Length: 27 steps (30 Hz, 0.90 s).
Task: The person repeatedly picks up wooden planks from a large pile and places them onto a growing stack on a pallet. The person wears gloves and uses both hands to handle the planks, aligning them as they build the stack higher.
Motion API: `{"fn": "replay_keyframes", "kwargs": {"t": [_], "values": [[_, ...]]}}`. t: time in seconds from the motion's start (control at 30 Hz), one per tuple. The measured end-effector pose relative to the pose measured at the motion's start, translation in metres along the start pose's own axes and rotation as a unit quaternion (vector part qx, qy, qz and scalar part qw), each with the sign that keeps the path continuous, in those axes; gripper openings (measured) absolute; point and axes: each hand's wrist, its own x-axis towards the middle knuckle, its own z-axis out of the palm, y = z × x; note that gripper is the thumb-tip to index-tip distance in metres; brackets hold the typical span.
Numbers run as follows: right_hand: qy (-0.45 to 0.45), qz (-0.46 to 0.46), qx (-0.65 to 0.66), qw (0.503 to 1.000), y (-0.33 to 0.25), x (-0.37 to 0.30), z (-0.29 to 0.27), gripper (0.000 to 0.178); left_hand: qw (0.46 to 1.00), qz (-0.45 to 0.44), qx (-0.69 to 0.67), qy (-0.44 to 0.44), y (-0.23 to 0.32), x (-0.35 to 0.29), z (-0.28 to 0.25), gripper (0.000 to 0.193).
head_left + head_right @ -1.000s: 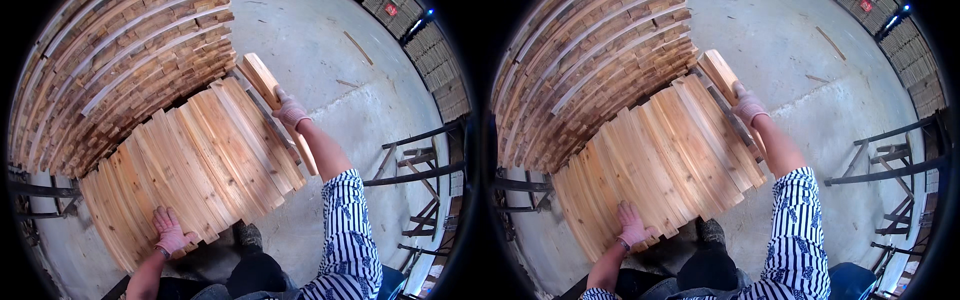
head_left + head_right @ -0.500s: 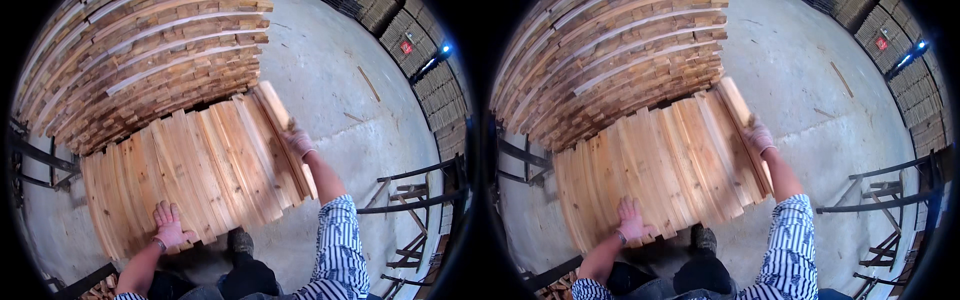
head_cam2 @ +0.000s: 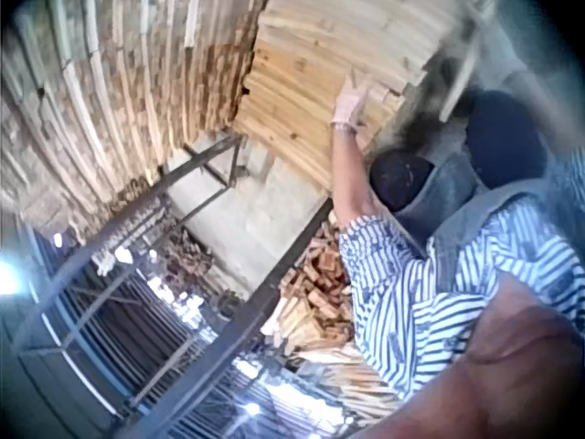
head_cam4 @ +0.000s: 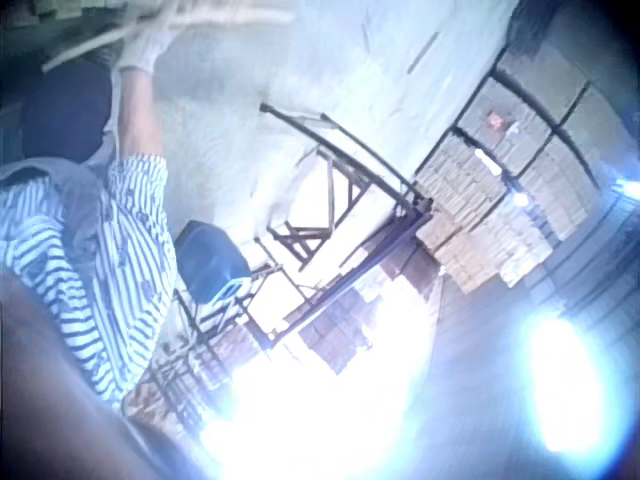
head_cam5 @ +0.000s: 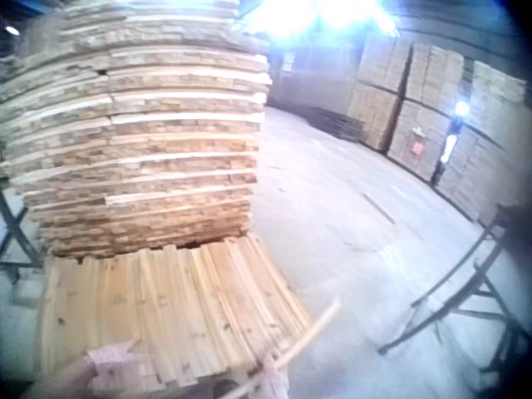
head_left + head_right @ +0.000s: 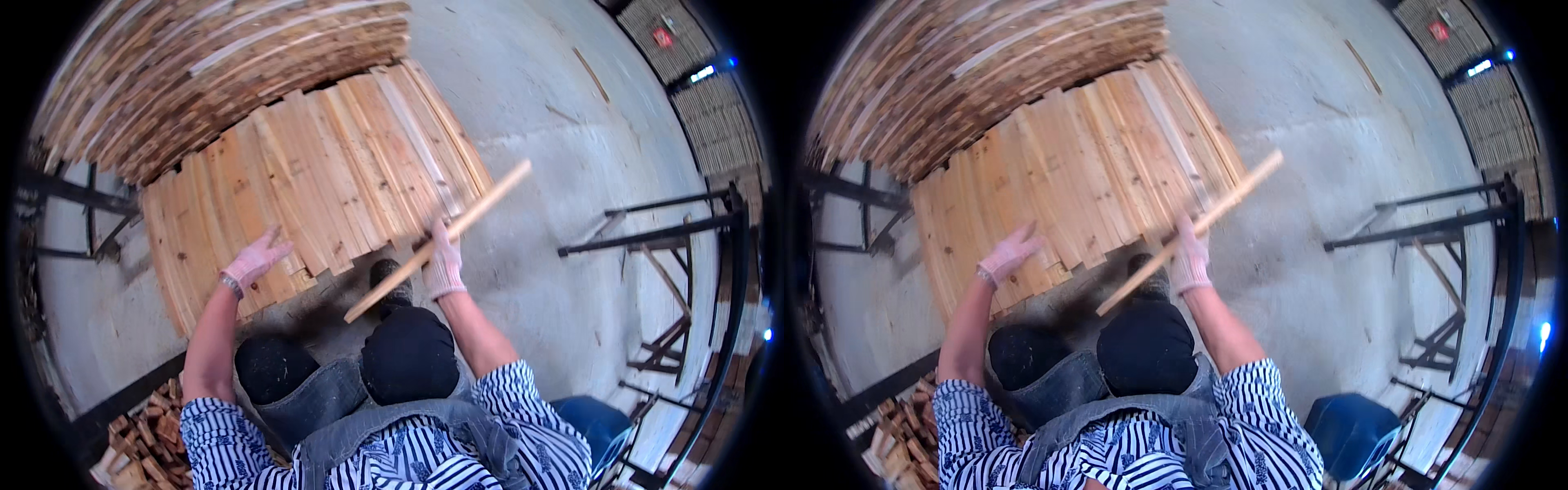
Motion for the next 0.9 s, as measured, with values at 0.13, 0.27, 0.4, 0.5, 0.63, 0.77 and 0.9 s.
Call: {"fn": "replay_keyframes", "kwargs": {"t": [0.13,0.27,0.4,0.5,0.63,0.77,0.9], "values": [[0.034,0.048,0.053,0.997,0.047,0.008,-0.075,0.036,0.988,0.005,-0.144,0.062,-0.020,-0.095,0.003,0.075],[-0.007,0.173,0.026,0.985,0.062,0.052,-0.011,0.068,0.919,0.001,-0.330,0.217,-0.132,-0.166,0.061,0.066],[0.010,0.087,0.021,0.996,0.081,0.093,0.015,0.078,0.881,0.017,-0.444,0.166,-0.161,-0.186,0.102,0.062],[-0.007,0.074,-0.023,0.997,0.082,0.100,0.011,0.075,0.910,-0.093,-0.359,0.185,-0.120,-0.188,0.089,0.059],[-0.044,0.114,-0.018,0.992,0.085,0.056,0.005,0.070,0.836,-0.062,-0.489,0.240,-0.133,-0.218,0.106,0.053],[-0.010,0.115,-0.108,0.987,0.097,0.068,0.021,0.066,0.783,-0.018,-0.583,0.216,-0.141,-0.214,0.132,0.054],[-0.035,0.124,-0.125,0.984,0.106,0.050,0.024,0.077,0.807,0.007,-0.546,0.223,-0.114,-0.203,0.119,0.059]]}}
